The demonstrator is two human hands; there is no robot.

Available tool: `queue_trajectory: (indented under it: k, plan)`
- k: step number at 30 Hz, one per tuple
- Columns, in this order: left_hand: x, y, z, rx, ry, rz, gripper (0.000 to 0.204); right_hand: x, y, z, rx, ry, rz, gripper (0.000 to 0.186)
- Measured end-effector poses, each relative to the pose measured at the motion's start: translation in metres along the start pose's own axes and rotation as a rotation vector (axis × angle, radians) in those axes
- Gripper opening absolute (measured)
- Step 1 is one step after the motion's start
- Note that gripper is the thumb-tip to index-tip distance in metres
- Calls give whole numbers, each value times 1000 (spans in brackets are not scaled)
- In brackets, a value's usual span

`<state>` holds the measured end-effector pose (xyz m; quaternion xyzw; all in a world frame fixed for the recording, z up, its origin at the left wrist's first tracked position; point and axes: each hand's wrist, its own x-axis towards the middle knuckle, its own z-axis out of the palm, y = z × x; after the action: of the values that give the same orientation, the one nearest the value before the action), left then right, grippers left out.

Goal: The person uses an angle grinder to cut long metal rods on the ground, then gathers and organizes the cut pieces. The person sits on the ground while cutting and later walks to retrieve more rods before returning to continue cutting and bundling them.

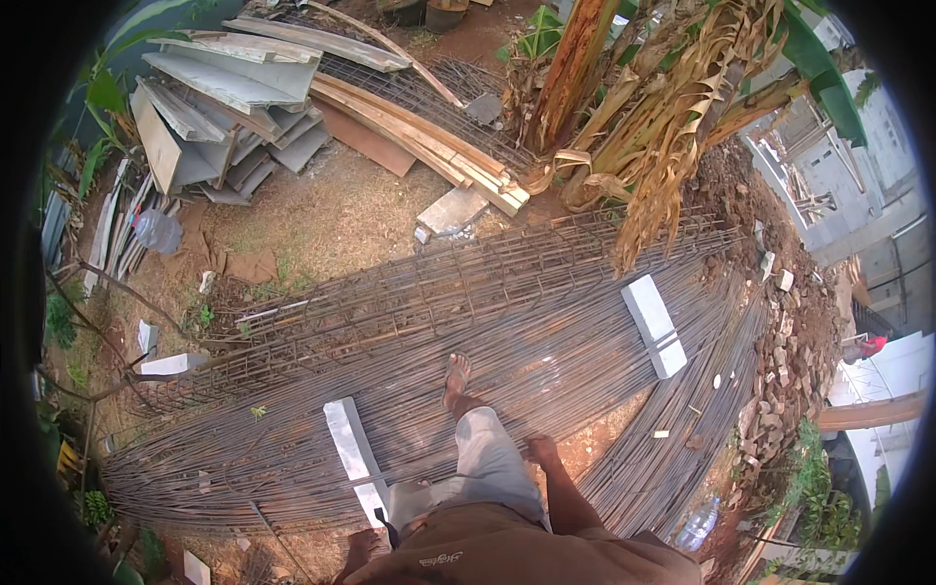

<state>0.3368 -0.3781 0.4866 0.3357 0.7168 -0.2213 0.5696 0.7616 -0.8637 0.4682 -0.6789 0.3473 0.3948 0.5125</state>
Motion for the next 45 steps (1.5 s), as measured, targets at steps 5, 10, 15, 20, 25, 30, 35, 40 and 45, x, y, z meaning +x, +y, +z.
queue_trajectory:
  k: [5,10,15,20,25,30,35,40,45]
  plan:
    - [18,137,108,-189,-35,189,29,54,-189,9,44,-22,-43,31]
    - [-46,390,267,-246,-228,790,12,114,-248,-15,123,-141,-95,31]
    - [-119,505,329,-177,-216,1004,16,96,-319,-15,37,-182,-15,34]
    - [-50,426,293,-213,-83,765,17,106,-304,-71,-182,-68,152,44]
    - [-58,295,218,-183,-115,106,12,76,-340,-73,-247,-58,172,30]
    - [-115,308,207,-96,107,-120,19,62,-402,-52,-31,29,-30,23]
    - [-77,504,247,-217,70,300,27,98,-475,-1,156,86,-46,24]
    - [-26,815,311,-59,-74,800,24,152,-574,72,207,27,-64,34]
    - [-5,1084,389,116,-81,774,27,220,-743,160,193,66,-178,31]
